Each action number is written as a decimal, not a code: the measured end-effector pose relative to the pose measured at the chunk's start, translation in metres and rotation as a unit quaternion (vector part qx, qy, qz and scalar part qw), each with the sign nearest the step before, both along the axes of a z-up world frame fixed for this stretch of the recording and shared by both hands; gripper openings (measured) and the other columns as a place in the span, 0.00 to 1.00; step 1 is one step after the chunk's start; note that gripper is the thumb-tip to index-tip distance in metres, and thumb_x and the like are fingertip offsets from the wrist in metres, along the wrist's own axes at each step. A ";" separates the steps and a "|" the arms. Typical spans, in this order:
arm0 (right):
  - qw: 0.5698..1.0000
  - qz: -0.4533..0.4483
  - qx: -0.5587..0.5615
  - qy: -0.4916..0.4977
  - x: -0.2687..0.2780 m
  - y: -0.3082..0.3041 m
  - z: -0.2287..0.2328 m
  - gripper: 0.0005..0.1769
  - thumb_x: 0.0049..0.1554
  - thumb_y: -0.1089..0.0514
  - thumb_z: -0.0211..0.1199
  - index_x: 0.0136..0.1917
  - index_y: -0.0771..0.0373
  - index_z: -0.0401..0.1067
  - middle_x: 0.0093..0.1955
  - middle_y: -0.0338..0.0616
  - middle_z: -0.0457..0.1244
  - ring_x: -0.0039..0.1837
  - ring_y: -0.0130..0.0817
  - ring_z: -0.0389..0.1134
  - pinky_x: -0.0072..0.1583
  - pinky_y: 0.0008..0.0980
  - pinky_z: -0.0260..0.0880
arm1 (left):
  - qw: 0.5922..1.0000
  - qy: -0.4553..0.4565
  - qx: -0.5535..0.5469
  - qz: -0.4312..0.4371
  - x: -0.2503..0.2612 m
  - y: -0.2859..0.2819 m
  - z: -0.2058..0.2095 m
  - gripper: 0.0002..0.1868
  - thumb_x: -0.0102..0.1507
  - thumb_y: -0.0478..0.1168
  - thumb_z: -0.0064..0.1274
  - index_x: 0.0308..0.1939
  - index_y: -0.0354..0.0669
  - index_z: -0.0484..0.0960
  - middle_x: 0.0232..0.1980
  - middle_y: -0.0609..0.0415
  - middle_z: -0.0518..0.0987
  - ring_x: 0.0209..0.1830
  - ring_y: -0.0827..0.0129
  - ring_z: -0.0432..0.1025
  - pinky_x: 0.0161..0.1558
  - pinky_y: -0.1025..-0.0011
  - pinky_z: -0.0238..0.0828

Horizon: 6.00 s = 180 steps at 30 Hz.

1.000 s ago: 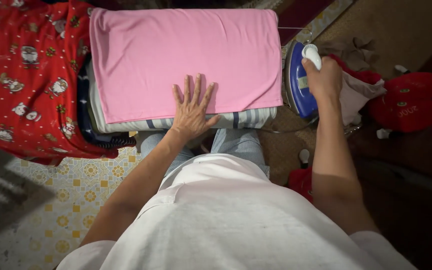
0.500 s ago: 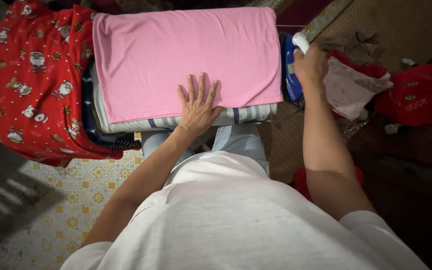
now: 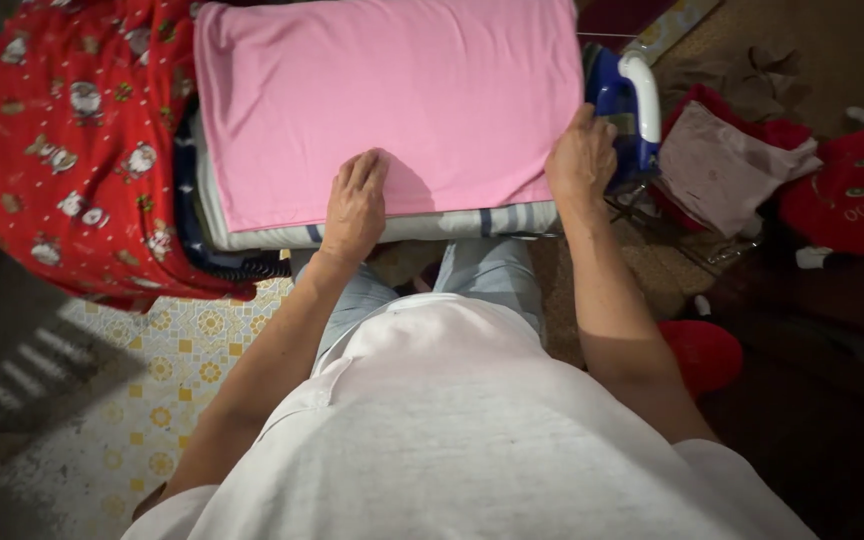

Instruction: The person irons a pink t-shirt and a pair of brown shorts on a small ironing board. They use a blue and white iron to smooth the fabric, adjusting the garments between passes.

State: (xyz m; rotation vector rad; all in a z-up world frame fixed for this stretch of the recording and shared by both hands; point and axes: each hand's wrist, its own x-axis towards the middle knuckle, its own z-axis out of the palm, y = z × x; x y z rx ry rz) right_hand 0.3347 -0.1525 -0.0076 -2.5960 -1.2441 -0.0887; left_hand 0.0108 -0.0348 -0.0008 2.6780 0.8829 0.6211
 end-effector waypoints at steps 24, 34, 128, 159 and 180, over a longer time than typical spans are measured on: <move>0.920 0.039 0.146 0.361 0.013 0.049 0.035 0.10 0.61 0.62 0.67 0.50 0.74 0.76 0.40 0.48 0.69 0.43 0.27 0.64 0.48 0.35 0.66 | 0.865 -0.037 -0.253 0.432 -0.078 0.117 0.018 0.23 0.65 0.38 0.54 0.64 0.40 0.68 0.66 0.37 0.73 0.69 0.44 0.66 0.68 0.51 0.63; 0.792 0.139 0.367 0.467 0.058 0.162 0.115 0.12 0.68 0.52 0.67 0.56 0.63 0.76 0.56 0.47 0.70 0.63 0.40 0.73 0.69 0.41 0.76 | 0.883 -0.447 -0.080 0.124 -0.019 0.270 0.063 0.12 0.60 0.21 0.42 0.45 0.28 0.75 0.41 0.51 0.75 0.40 0.63 0.68 0.41 0.63 0.68; 0.978 -0.010 0.030 0.205 -0.055 -0.069 0.071 0.31 0.64 0.66 0.55 0.79 0.54 0.60 0.46 0.64 0.68 0.47 0.59 0.72 0.51 0.53 0.70 | 0.994 0.019 -0.085 -0.070 0.084 -0.020 0.005 0.29 0.64 0.33 0.49 0.71 0.41 0.70 0.79 0.39 0.57 0.81 0.44 0.49 0.75 0.32 0.41; 0.912 -0.130 0.123 0.369 0.098 -0.016 0.030 0.17 0.54 0.69 0.70 0.55 0.75 0.70 0.45 0.60 0.69 0.38 0.39 0.72 0.34 0.29 0.67 | 0.945 0.227 -0.090 -0.218 0.170 -0.050 0.004 0.40 0.66 0.57 0.44 0.81 0.60 0.50 0.85 0.49 0.35 0.84 0.47 0.26 0.73 0.25 0.22; 0.941 0.057 0.040 0.331 -0.055 -0.094 0.147 0.18 0.51 0.63 0.75 0.51 0.71 0.72 0.40 0.53 0.69 0.41 0.36 0.70 0.43 0.38 0.69 | 0.979 0.146 -0.138 0.014 0.022 -0.005 0.001 0.60 0.58 0.59 0.64 0.82 0.39 0.44 0.84 0.37 0.36 0.84 0.43 0.27 0.75 0.32 0.19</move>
